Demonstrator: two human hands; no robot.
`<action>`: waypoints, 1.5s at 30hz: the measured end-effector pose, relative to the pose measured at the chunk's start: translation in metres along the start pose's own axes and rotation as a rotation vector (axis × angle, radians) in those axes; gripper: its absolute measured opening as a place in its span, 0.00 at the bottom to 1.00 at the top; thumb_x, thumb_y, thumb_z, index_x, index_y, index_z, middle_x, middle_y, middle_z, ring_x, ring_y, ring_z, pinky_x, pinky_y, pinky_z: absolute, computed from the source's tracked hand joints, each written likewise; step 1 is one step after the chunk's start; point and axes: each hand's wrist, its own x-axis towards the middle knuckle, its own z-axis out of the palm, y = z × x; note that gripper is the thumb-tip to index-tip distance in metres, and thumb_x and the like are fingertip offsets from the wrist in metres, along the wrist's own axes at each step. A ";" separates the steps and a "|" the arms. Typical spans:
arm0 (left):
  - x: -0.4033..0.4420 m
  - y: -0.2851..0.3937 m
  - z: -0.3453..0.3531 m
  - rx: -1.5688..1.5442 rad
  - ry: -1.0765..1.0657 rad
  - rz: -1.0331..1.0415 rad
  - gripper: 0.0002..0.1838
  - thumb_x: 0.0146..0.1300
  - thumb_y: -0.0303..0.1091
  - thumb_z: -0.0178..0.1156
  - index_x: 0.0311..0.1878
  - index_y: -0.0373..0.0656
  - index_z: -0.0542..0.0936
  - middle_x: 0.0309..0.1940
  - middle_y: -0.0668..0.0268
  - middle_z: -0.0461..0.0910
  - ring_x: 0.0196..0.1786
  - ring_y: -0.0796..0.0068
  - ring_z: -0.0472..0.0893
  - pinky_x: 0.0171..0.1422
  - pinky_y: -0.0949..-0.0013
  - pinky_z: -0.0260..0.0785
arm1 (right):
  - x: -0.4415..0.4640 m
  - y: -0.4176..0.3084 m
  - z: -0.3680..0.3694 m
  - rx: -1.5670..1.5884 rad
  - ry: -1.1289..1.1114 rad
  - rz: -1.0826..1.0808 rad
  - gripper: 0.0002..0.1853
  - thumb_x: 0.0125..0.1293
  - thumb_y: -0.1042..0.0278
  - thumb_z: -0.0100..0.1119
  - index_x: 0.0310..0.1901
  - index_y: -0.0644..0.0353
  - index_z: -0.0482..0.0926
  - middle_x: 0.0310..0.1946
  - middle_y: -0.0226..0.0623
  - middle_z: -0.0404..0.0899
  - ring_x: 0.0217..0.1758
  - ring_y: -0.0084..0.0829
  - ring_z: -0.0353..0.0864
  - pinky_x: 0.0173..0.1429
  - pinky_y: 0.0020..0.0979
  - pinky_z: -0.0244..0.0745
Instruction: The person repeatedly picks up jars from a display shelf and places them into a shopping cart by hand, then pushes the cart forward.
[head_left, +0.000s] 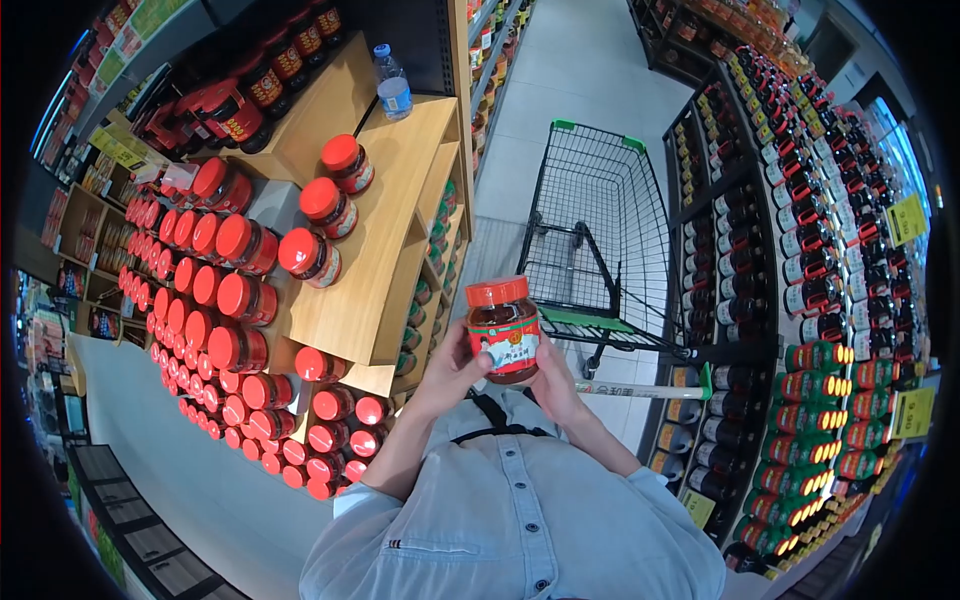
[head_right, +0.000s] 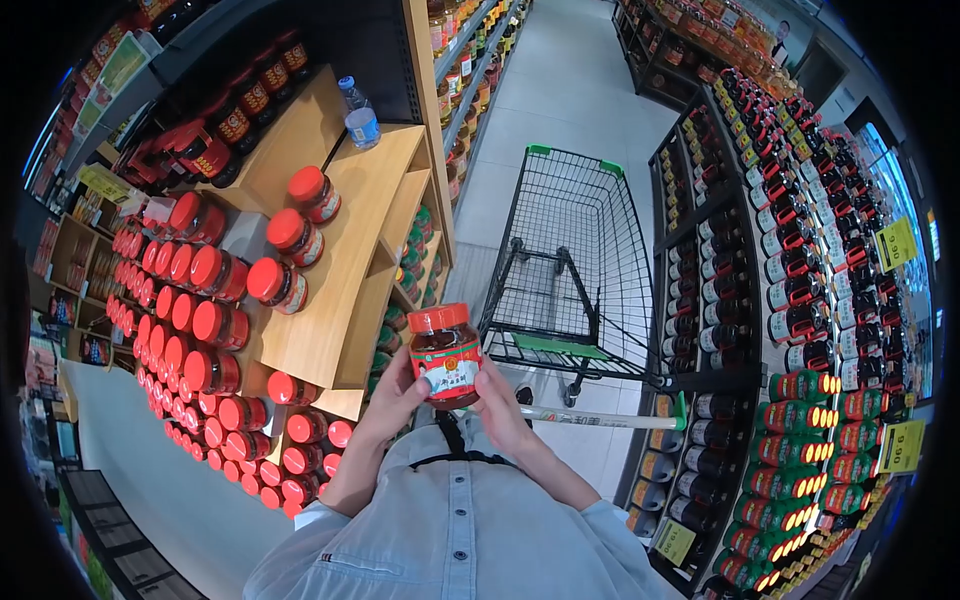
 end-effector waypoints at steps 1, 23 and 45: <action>0.001 -0.009 -0.002 0.063 -0.060 0.005 0.41 0.60 0.39 0.71 0.70 0.38 0.58 0.62 0.60 0.70 0.66 0.70 0.70 0.71 0.61 0.62 | -0.003 0.002 -0.001 -0.219 0.025 -0.046 0.32 0.78 0.57 0.45 0.75 0.65 0.50 0.69 0.40 0.64 0.73 0.29 0.63 0.74 0.34 0.61; 0.046 -0.093 0.051 0.669 -0.040 -0.005 0.34 0.58 0.42 0.71 0.61 0.35 0.67 0.54 0.53 0.77 0.57 0.62 0.79 0.61 0.62 0.72 | 0.042 -0.151 -0.108 -1.394 0.110 -0.084 0.37 0.47 0.53 0.77 0.55 0.68 0.73 0.43 0.47 0.74 0.43 0.43 0.80 0.49 0.36 0.76; 0.067 -0.168 0.080 1.438 0.443 -0.184 0.09 0.50 0.38 0.70 0.28 0.49 0.79 0.13 0.73 0.71 0.15 0.70 0.73 0.22 0.67 0.62 | 0.230 0.165 -0.440 -1.805 0.030 0.389 0.34 0.55 0.71 0.66 0.65 0.58 0.64 0.59 0.46 0.66 0.64 0.46 0.70 0.55 0.42 0.81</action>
